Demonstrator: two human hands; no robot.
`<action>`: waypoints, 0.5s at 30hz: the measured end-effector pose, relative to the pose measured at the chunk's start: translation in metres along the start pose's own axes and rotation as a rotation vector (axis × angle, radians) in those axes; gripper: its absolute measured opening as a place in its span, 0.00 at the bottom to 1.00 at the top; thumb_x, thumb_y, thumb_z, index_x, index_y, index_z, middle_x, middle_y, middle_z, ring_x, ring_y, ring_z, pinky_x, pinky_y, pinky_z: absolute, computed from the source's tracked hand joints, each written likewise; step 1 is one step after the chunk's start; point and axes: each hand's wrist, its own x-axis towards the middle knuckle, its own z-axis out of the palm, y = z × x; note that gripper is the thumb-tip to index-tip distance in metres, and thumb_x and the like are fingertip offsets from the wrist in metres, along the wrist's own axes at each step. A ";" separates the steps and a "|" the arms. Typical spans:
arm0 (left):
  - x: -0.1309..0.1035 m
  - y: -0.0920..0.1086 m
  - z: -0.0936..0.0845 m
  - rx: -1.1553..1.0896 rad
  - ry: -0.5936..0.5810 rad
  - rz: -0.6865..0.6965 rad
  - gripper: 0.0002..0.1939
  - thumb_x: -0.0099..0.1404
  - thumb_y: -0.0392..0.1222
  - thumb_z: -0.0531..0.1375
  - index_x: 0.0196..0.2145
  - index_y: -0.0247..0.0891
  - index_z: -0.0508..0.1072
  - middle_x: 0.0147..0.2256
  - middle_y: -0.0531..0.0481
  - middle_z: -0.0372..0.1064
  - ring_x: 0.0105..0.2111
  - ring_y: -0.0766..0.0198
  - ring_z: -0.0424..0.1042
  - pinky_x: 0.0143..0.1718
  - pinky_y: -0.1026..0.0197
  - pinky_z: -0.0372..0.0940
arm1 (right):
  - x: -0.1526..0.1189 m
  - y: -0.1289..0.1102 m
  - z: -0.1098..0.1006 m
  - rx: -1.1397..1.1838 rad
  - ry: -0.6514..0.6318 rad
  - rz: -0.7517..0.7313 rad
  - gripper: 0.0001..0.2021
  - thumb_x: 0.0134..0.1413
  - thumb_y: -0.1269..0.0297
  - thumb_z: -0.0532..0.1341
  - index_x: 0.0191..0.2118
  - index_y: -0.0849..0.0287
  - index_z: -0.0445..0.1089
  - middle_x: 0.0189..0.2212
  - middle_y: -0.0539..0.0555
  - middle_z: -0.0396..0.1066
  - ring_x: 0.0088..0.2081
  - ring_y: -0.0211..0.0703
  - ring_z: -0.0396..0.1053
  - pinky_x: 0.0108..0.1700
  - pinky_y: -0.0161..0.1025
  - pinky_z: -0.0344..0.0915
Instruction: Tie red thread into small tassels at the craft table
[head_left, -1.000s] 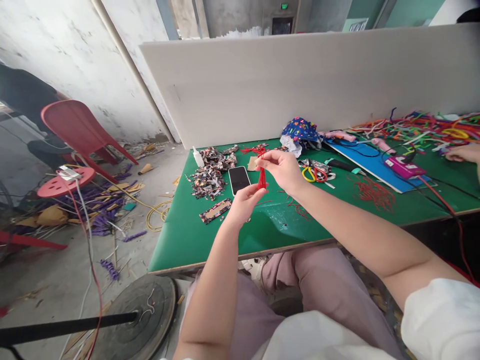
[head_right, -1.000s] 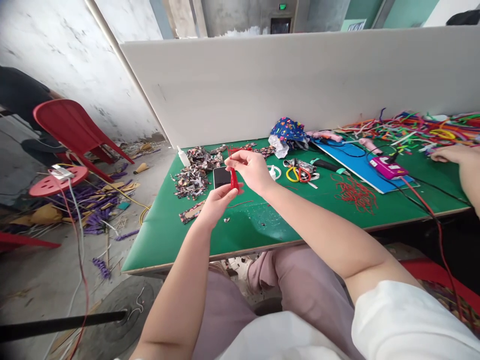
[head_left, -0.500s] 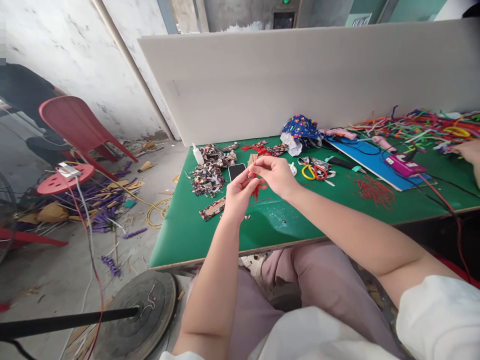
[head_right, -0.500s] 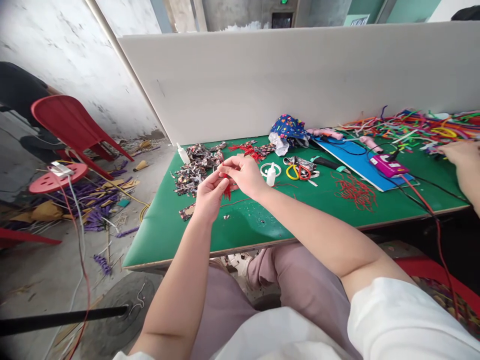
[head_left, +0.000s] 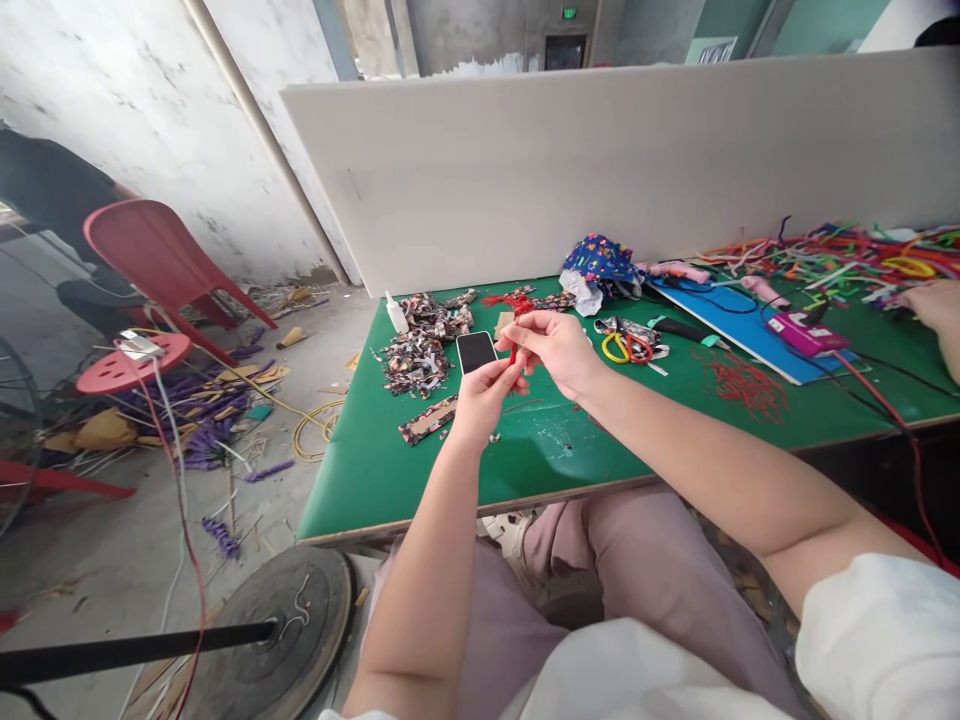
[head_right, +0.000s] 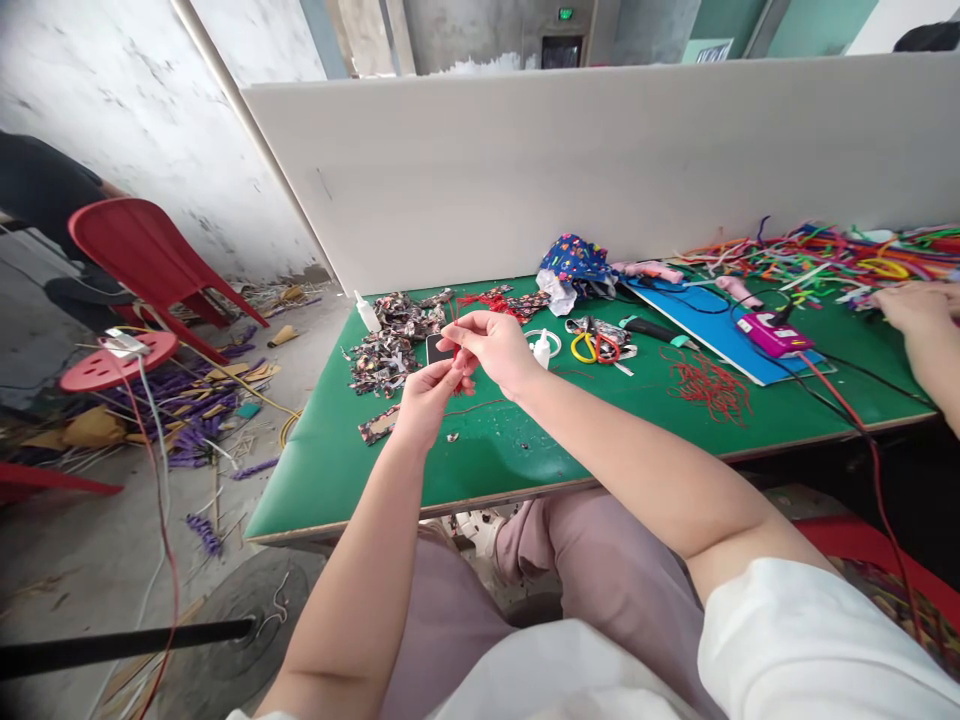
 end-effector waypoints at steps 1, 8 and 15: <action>0.000 0.000 0.000 0.028 0.004 0.000 0.11 0.56 0.46 0.60 0.27 0.34 0.73 0.22 0.53 0.68 0.23 0.70 0.66 0.28 0.66 0.62 | 0.000 -0.001 0.000 0.012 0.009 0.018 0.09 0.44 0.61 0.65 0.25 0.62 0.69 0.23 0.50 0.73 0.18 0.31 0.66 0.18 0.29 0.64; 0.002 -0.004 -0.008 0.268 -0.073 -0.047 0.14 0.56 0.50 0.58 0.27 0.35 0.72 0.25 0.50 0.70 0.29 0.65 0.68 0.33 0.64 0.62 | 0.002 -0.009 -0.005 -0.011 0.040 0.064 0.09 0.42 0.62 0.66 0.25 0.62 0.69 0.21 0.50 0.72 0.20 0.33 0.70 0.24 0.30 0.70; 0.005 -0.007 -0.029 0.664 -0.133 -0.097 0.12 0.53 0.49 0.59 0.24 0.38 0.74 0.20 0.53 0.67 0.22 0.67 0.59 0.24 0.65 0.53 | 0.005 -0.009 -0.011 -0.035 0.027 0.096 0.09 0.44 0.62 0.66 0.26 0.63 0.69 0.22 0.51 0.73 0.21 0.34 0.71 0.26 0.33 0.71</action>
